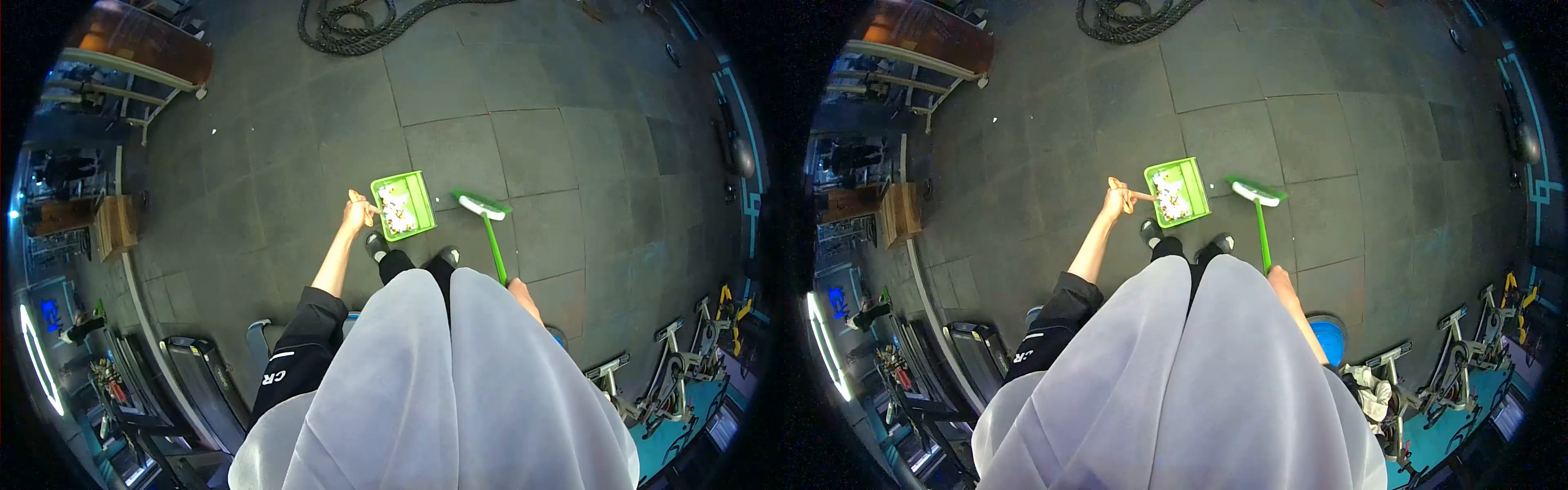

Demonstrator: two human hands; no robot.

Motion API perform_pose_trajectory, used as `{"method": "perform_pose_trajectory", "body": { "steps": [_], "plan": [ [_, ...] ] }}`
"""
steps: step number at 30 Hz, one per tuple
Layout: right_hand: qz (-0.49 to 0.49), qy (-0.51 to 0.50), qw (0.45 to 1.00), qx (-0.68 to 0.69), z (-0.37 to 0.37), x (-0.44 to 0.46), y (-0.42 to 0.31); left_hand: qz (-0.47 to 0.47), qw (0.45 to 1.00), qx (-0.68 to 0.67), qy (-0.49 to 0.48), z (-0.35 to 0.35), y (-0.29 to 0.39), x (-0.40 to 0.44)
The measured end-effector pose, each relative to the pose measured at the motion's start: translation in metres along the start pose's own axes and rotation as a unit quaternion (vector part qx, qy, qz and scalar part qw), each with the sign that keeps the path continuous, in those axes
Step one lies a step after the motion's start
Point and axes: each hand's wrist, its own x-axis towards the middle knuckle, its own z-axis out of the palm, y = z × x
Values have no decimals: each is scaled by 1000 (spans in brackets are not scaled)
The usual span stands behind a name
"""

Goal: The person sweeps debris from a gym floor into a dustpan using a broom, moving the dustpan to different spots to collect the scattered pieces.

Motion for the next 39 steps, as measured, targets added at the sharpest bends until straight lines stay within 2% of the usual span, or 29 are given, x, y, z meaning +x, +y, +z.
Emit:
{"method": "perform_pose_trajectory", "body": {
  "steps": [4, 6, 8, 9, 11, 12, 14, 15, 16, 17, 21, 23, 26, 28, 33, 35, 36, 38, 39],
  "plan": [
    [22, 19, 1000, -10, 22, 41, -8, -3, 999, -43, 31, 17, 1, -4],
    [19, 23, 999, -30, 23, 49, -14, 14, 999, -43, -12, 12, -12, 7],
    [-48, -47, 996, -54, 20, 50, -14, 15, 998, -61, 7, 11, -17, 10],
    [-48, -46, 996, -54, 16, 48, -11, 15, 999, -47, 9, 7, -19, 12],
    [-30, -84, 996, 2, -6, 31, -13, 12, 999, -45, 24, 7, -20, 8],
    [-32, -84, 996, 0, -13, 23, -11, 13, 999, -46, 26, 6, -18, 6],
    [-55, -73, 992, 87, -22, 0, -2, 10, 999, -53, -2, 1, -14, -1],
    [-55, -73, 992, 87, -31, -12, 1, 11, 997, -81, 5, -1, -11, -5],
    [-64, -87, 990, 85, -40, -24, 2, -8, 994, -95, -52, -16, -19, -1],
    [-73, -102, 989, 84, -44, -31, 4, -14, 993, -111, -39, -18, -14, -7],
    [-40, -88, 991, 94, -48, -39, 30, -23, 991, -133, -16, -13, -14, -19],
    [-34, -52, 997, 54, -54, -44, 27, -23, 992, -127, -2, -2, -12, -23],
    [2, -51, 997, 60, -31, -9, 31, -31, 993, -115, 21, 10, -12, -13],
    [-9, -32, 999, 39, -9, 18, 32, -23, 996, -77, -29, 11, -19, -1],
    [-59, 5, 998, -12, 15, 42, 38, -25, 997, -75, 4, 28, -16, -4],
    [-65, -19, 997, -23, 14, 42, 42, -33, 996, -66, 51, 34, -12, -10],
    [-65, -18, 997, -24, 10, 42, 44, -32, 996, -67, 50, 37, -9, -13],
    [-46, -107, 993, 29, -3, 39, 48, -15, 992, -118, 45, 31, -12, -12],
    [-47, -109, 993, 27, -9, 34, 52, -18, 993, -114, 4, 26, -12, -12]
  ]
}}
